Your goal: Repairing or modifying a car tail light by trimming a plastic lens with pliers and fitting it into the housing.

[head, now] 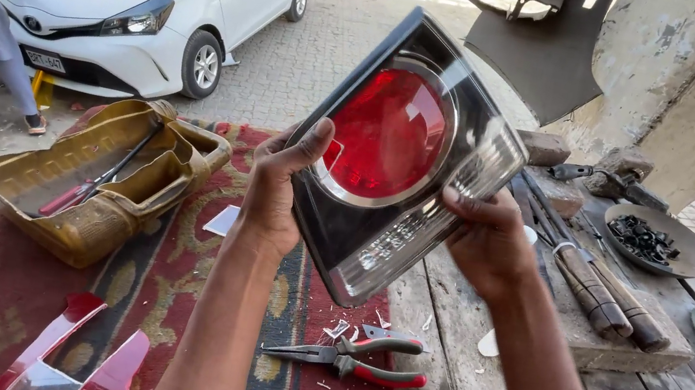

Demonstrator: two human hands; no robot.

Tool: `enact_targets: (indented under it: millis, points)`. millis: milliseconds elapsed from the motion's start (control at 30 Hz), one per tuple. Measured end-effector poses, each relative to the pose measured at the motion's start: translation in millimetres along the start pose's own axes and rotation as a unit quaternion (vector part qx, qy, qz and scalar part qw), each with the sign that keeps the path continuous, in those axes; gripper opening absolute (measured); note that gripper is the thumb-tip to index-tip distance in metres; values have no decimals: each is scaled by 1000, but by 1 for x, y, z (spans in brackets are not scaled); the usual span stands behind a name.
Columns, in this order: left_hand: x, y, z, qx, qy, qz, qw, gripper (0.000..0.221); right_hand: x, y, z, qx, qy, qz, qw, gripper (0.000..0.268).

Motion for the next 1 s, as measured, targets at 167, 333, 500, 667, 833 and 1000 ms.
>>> enact_targets:
  millis: [167, 333, 500, 667, 833, 1000]
  points:
    - [9, 17, 14, -8, -13, -63, 998, 36, -16, -35, 2, -53, 27, 146, 988, 59]
    - [35, 39, 45, 30, -149, -282, 947, 42, 9, -57, 33, -206, -22, 357, 911, 91]
    - [34, 20, 51, -14, -213, -324, 922, 40, -5, -33, 16, -173, -33, 386, 905, 63]
    - [12, 19, 37, -14, -197, -325, 925, 33, -26, -14, -1, -169, -21, 373, 912, 61]
    - [-6, 26, 40, -92, -203, -322, 920, 77, -23, -5, -2, -111, 16, 356, 928, 87]
    - [-44, -26, -6, -77, -137, -231, 960, 64, -10, 7, 7, -52, 53, 377, 923, 61]
Point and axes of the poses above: each hand's wrist, its own z-axis away from the middle knuckle, its own x-axis out of the palm, y = z × x, the point moved 1 cm from there along -z, towards the middle knuckle, and after that the axes turned 5 degrees about y, right-handed, at the moved point
